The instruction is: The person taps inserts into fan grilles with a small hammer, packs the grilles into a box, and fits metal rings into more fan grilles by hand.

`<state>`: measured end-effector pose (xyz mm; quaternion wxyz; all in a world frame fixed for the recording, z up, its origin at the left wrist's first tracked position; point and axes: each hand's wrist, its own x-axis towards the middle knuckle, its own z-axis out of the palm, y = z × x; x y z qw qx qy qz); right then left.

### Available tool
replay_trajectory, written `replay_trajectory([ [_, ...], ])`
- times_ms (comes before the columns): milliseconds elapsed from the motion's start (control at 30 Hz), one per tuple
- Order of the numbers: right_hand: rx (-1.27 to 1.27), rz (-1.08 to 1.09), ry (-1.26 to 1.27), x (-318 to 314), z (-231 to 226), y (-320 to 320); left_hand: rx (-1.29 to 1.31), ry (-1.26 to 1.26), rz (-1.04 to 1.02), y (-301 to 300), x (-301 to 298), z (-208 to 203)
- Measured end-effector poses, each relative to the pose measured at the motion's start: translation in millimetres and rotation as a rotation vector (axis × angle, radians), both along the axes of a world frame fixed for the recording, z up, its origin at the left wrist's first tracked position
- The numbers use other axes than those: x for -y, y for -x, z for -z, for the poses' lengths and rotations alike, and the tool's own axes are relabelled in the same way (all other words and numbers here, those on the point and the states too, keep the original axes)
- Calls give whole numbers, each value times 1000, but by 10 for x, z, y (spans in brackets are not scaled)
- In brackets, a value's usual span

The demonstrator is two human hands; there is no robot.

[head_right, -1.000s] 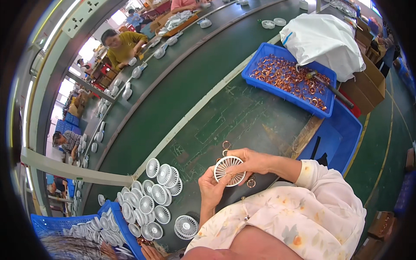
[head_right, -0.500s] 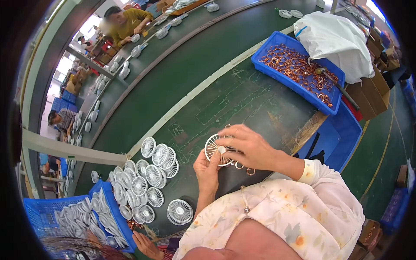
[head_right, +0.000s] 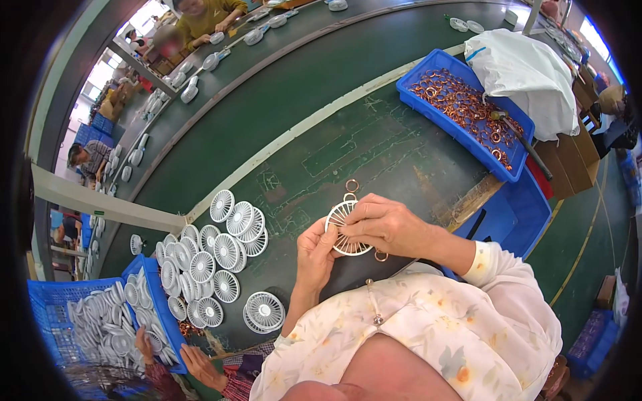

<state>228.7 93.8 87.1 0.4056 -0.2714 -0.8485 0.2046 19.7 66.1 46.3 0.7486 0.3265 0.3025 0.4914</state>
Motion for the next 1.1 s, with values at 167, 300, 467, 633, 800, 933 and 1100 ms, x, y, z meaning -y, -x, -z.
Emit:
replay_trajectory([
  [167, 28, -95, 140, -76, -92, -74, -45, -92, 34, -34, -17, -57],
  [300, -129, 52, 248, -52, -167, -70, 5, -3, 1, -92, 8, -59],
  [467, -546, 2, 1097, 155, 105, -41, -77, -94, -18, -146, 63, -79],
  [633, -516, 68, 1215, 181, 165, -6, -128, -128, -49, -199, 47, 6],
  [800, -434, 36, 1206, 9, 194, -65, -204, -130, -68, -256, -29, 2],
  [933, -372, -33, 1211, -259, 316, -70, -224, -171, -185, -296, -85, 158],
  [1100, -143, 171, 619, -964, 424, -102, -718, -244, -303, -142, -166, -5],
])
